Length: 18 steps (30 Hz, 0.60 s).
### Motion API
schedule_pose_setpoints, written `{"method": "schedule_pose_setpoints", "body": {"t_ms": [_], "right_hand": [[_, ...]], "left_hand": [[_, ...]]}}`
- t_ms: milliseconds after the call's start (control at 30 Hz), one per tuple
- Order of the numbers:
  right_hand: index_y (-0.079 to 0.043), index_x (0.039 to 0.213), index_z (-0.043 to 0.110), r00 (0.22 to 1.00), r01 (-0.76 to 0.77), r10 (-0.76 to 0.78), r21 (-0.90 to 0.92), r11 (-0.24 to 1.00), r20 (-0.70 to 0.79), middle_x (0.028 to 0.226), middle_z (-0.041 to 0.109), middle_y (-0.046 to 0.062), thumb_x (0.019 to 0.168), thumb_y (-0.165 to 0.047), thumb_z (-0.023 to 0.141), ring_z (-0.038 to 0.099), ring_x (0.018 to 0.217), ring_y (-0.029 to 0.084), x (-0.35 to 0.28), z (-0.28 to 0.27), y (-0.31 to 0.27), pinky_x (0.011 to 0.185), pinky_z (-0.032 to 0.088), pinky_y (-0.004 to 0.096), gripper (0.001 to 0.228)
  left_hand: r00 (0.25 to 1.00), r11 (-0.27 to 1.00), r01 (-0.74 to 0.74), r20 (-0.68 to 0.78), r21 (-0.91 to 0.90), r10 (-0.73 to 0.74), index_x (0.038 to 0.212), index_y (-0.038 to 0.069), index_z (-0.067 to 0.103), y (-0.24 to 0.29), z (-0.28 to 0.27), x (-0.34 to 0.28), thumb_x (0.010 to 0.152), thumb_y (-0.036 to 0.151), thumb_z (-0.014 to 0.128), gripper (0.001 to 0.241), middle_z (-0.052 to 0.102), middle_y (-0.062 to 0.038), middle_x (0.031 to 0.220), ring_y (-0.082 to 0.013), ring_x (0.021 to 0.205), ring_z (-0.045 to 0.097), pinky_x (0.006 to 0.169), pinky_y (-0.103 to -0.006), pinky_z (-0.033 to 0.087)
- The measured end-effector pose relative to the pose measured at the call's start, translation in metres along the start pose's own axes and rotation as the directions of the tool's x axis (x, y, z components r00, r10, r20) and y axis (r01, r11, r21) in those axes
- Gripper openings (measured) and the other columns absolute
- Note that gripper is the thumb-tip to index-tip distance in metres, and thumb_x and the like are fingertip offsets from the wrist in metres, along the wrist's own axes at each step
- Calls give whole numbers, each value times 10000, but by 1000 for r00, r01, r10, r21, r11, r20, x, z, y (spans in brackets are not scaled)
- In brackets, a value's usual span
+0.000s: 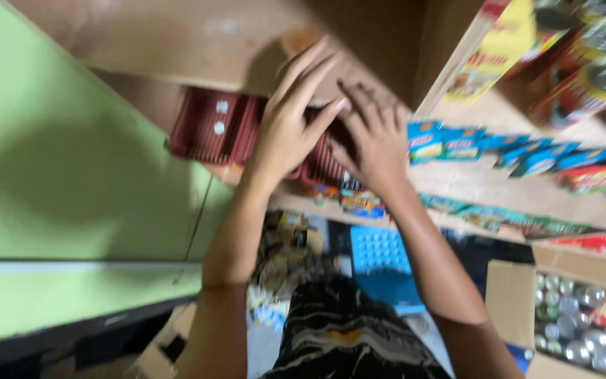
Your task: Transferring canned goods and packaged food items from a cardboard box onto grocery store shelves.
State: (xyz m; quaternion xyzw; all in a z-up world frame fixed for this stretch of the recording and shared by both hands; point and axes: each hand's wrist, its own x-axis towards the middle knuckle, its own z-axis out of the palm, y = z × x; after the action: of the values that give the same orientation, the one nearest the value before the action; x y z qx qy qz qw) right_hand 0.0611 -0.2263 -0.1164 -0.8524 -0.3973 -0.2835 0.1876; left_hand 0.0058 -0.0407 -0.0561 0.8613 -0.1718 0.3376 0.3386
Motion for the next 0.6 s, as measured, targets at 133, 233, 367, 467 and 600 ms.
{"method": "schedule_pose_setpoints", "body": {"t_ms": [133,233,367,467,600], "right_hand": [[-120,1388,646,1000,-15,12,148,989,22,1610,428,169,966,-333,775,366,1497,416,-32,-23,-19,1245,245,607,490],[-105,1379,650,996,-80,62,336,939,66,1666,375,178,975,-239,789,276,1580,439,-81,-22,-31,1299,219,615,447],[-77,1329,636,945,-272,123,519,811,304,1644,413,170,948,-179,750,317,1571,419,-162,3,-37,1290,262,562,411],[-63,1334,642,866,-431,181,510,745,466,1608,446,169,938,-181,731,346,1530,412,-224,19,-34,1258,261,546,423],[-69,1305,649,765,-567,249,439,696,593,1532,505,160,914,-178,707,403,1468,397,-295,30,-27,1200,319,499,410]], "left_hand": [[988,988,139,-59,-66,-143,1504,72,536,23,4,-92,1026,139,768,535,458,-137,1619,-339,1517,479,1280,-445,423],[967,967,252,-40,-30,-253,1481,68,547,29,19,-152,991,128,767,541,479,-149,1585,-350,1479,489,1245,-458,426],[878,875,478,79,-73,-473,1436,62,577,27,55,-228,990,170,740,488,550,-171,1516,-358,1413,547,1179,-448,454],[835,843,534,198,-67,-514,1422,54,580,22,80,-264,981,197,734,489,572,-191,1475,-378,1370,560,1137,-450,461],[837,895,444,377,-42,-397,1409,41,574,20,112,-289,948,228,740,525,585,-213,1437,-407,1315,564,1089,-461,460]]}}
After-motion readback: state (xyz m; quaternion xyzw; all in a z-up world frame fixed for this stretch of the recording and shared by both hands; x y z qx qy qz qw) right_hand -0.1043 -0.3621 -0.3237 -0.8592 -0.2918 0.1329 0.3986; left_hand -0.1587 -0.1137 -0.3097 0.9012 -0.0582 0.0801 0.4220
